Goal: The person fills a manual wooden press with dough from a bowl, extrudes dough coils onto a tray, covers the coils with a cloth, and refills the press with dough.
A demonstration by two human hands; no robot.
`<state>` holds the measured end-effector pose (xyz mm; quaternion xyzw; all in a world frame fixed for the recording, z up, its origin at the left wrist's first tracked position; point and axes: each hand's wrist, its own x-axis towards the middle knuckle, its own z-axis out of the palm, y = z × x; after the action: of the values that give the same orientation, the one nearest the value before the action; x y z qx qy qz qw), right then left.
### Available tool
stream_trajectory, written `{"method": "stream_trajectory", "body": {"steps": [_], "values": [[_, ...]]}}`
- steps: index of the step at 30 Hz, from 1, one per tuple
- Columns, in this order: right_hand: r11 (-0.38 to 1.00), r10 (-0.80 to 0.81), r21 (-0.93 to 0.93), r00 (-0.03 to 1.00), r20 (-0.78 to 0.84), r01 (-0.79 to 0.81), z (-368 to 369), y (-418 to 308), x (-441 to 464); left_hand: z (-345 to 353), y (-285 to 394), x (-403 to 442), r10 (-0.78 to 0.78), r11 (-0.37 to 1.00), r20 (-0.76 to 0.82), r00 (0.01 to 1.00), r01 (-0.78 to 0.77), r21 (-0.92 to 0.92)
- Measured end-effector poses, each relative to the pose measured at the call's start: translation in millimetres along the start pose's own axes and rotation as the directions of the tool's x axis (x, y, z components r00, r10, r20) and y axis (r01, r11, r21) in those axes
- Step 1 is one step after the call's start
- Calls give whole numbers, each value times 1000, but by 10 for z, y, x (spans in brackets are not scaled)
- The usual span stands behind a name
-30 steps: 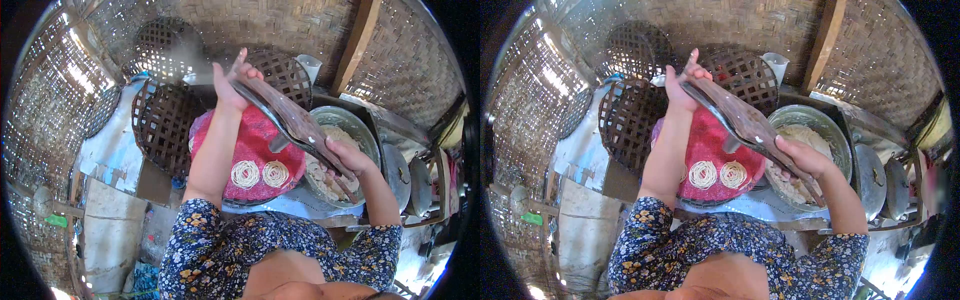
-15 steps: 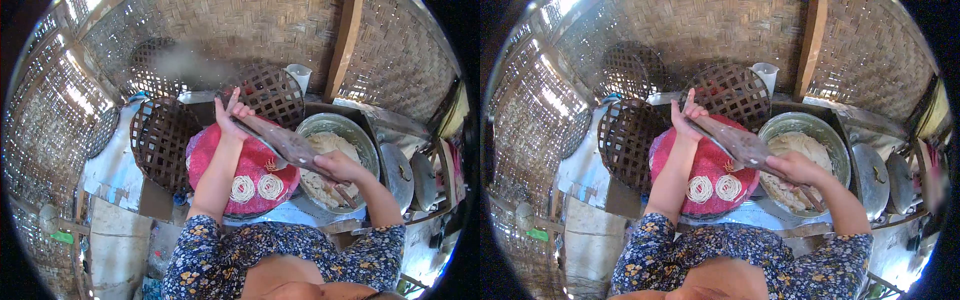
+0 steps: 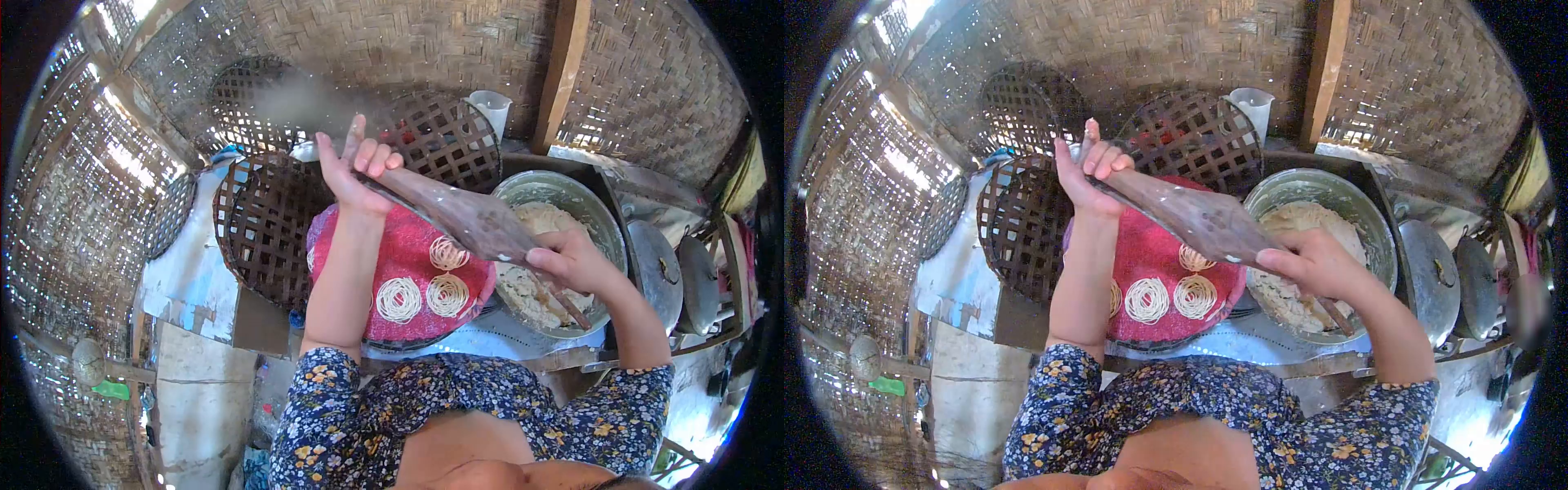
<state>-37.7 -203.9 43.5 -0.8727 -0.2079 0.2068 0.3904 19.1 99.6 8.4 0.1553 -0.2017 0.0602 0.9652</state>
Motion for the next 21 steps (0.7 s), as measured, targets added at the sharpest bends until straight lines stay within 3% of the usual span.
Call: {"method": "stream_trajectory", "body": {"steps": [1,2,9,15,18,21], "values": [[1000,-11,-7,1000,-20,11,-28,8,-38,2,-27,-4,2,1000,28,1000,-2,-15],[985,-44,-167,998,-54,35,-81,38,-36,9,-51,20,6,999,58,998,-4,-32],[934,-222,-327,952,-211,145,-42,12,158,173,106,246,39,996,62,997,-34,-80],[965,-193,-207,972,-133,164,168,-61,252,178,345,108,58,994,49,997,-62,87],[968,-233,-112,970,-70,224,234,88,234,140,317,-11,32,995,41,999,-36,98],[981,-171,-110,980,-97,160,252,146,92,108,153,-86,15,996,-9,1000,-14,85]]}}
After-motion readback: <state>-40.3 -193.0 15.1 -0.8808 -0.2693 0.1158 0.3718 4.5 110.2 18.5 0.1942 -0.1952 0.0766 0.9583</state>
